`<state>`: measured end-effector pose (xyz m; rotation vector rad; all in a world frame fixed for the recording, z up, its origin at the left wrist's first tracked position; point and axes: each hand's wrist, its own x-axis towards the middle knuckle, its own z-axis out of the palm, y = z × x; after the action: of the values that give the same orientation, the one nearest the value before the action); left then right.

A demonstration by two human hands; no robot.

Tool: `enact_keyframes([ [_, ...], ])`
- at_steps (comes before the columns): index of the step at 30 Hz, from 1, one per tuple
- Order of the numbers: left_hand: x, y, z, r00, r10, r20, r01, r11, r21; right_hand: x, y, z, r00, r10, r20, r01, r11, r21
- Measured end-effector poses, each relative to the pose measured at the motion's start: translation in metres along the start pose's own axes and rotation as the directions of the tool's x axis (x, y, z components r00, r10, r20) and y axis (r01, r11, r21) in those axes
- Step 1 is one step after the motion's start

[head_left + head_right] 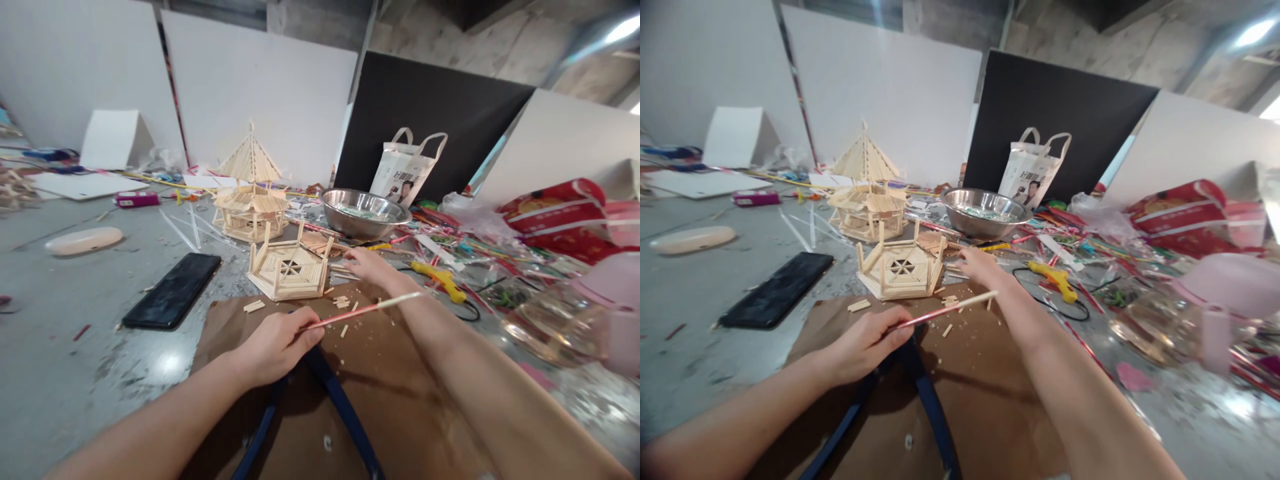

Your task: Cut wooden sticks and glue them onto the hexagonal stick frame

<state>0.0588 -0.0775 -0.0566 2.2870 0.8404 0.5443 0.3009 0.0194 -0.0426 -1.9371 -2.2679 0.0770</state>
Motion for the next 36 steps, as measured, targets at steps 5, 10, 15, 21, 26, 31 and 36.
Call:
enact_keyframes([
  [5,0.004,-0.004,0.002,0.989,-0.064,-0.137,0.058,0.997,-0.046,-0.054,-0.011,-0.027,0.996,-0.018,-0.089,0.057,0.886,0.461],
  [10,0.007,-0.008,0.004,0.985,-0.071,-0.155,0.073,0.997,0.006,-0.088,-0.036,-0.030,0.992,-0.064,-0.108,0.118,0.178,0.977],
  [15,0.007,-0.011,0.006,0.984,-0.104,-0.145,0.109,0.994,0.025,-0.084,-0.052,-0.009,0.995,0.050,-0.091,0.091,-0.003,0.996],
  [21,0.008,-0.010,0.010,0.983,-0.084,-0.166,0.088,0.996,0.017,-0.089,-0.072,0.004,0.995,0.099,-0.025,0.029,-0.036,0.999],
  [26,0.007,-0.007,0.011,0.988,-0.051,-0.144,0.050,0.999,-0.013,-0.093,-0.089,0.018,0.997,-0.024,0.073,-0.074,-0.007,0.997],
  [31,0.010,-0.011,0.009,0.989,-0.055,-0.138,0.056,0.998,-0.001,-0.094,-0.080,0.010,0.998,-0.020,0.052,-0.052,0.038,0.998],
  [36,0.010,-0.016,0.006,0.990,-0.082,-0.118,0.084,0.996,0.010,-0.090,-0.060,-0.006,0.969,0.230,-0.095,0.116,-0.079,0.990],
])
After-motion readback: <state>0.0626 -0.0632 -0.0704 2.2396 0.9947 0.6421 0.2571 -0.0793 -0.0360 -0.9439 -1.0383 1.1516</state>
